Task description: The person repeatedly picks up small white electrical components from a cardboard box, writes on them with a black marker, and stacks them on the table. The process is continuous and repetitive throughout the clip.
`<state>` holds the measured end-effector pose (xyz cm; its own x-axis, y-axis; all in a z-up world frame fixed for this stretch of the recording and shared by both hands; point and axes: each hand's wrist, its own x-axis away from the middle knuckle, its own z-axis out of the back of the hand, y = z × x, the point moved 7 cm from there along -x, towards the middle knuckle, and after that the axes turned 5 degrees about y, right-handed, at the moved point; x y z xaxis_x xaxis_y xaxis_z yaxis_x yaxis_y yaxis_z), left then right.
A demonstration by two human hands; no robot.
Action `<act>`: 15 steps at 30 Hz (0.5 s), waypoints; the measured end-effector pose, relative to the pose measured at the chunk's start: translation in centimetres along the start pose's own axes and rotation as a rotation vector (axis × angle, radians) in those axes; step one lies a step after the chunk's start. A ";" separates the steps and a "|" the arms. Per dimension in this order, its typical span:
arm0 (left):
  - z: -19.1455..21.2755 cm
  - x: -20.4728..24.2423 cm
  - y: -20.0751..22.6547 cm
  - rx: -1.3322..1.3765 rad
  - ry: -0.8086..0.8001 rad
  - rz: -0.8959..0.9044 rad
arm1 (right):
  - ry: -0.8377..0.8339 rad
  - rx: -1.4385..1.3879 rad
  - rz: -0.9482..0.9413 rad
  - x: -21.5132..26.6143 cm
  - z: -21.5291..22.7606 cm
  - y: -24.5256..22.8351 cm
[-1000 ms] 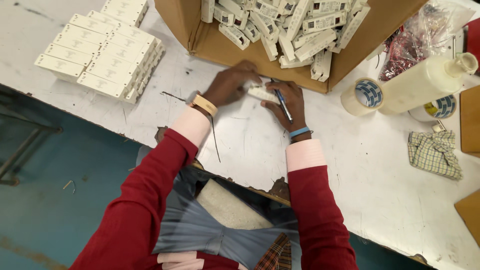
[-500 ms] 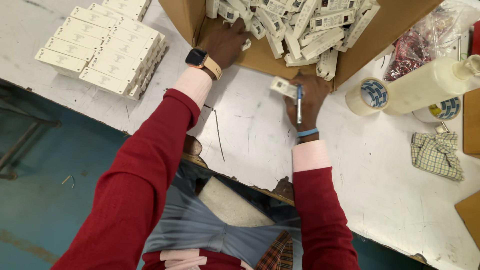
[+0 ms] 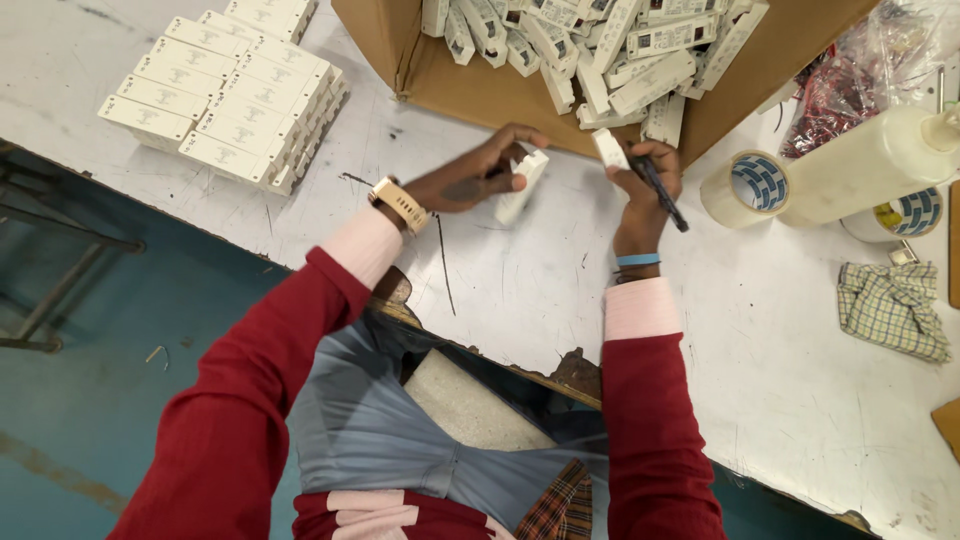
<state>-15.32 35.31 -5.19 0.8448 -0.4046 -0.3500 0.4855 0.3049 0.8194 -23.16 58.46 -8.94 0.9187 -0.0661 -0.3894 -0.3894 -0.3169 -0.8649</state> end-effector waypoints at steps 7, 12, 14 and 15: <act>-0.8 0.1 -2.3 0.117 0.033 0.157 | -0.093 -0.113 -0.049 0.6 -1.2 -1.1; -1.4 0.5 -3.0 -0.047 0.089 0.180 | -0.251 0.130 -0.056 1.0 -2.6 0.7; -1.2 0.6 -3.0 -0.084 0.154 0.229 | -0.355 0.223 -0.030 1.2 -3.1 1.1; -0.5 0.2 -2.1 -0.134 0.215 0.123 | -0.368 0.232 -0.021 1.3 -3.1 1.2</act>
<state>-16.08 35.04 -7.23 0.9208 -0.1695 -0.3513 0.3893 0.4574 0.7995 -22.25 55.09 -9.47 0.8582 0.2933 -0.4212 -0.4137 -0.0904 -0.9059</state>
